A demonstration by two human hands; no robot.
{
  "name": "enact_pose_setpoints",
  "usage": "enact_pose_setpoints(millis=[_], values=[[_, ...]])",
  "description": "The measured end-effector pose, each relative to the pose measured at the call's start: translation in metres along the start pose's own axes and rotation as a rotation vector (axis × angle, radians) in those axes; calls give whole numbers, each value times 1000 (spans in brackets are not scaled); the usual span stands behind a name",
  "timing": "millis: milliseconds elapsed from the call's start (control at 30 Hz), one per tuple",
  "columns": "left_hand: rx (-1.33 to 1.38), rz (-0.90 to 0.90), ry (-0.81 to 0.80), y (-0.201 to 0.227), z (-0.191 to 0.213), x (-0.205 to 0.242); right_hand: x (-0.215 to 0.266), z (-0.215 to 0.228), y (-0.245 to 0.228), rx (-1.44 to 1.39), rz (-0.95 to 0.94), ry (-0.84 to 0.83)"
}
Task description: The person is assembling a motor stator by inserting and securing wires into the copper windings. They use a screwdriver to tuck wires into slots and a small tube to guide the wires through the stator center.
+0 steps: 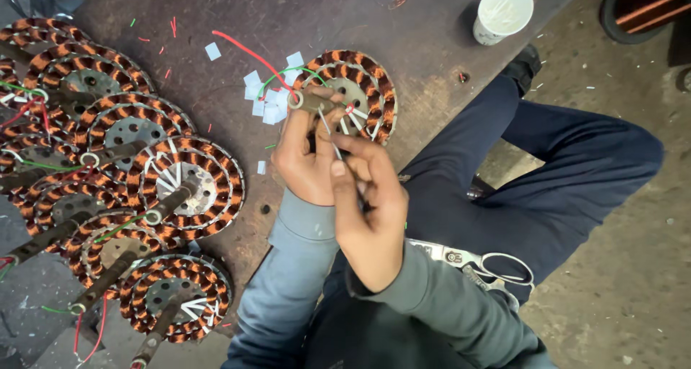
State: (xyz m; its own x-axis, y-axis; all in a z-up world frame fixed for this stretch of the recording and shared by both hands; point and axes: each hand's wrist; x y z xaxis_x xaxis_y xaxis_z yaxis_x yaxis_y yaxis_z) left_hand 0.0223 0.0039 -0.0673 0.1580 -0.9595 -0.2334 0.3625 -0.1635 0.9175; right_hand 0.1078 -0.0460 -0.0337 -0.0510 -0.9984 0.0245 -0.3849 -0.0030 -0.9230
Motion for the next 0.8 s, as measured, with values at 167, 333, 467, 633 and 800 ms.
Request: enact_pose_setpoints(millis=[167,333,467,633,800], values=[[-84,-25,19,-4,-4,1,-14,18,-11,904,456,-180],[84,-29,21,-12,-6,3,-9,6,-3,600,355,-39],[218,24,-17,-16,-3,3,-10,8,-3,-612,-378,13],[188,12,-15,-17,-3,-1,-14,15,-10,-555,-398,-27],[142,47,12,-12,-6,-1,-12,26,-16,352,72,-145]])
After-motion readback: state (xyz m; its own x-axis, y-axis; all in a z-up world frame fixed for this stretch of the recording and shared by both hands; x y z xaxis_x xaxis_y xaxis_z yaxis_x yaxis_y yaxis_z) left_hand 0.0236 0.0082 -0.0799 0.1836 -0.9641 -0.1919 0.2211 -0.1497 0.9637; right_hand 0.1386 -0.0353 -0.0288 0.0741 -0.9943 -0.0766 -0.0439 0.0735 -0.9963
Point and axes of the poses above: each hand's wrist, its own x-axis away from the middle knuckle, its own z-axis out of the back of the hand, y = z × x, and after that the axes turned 5 degrees about -y, right-handed
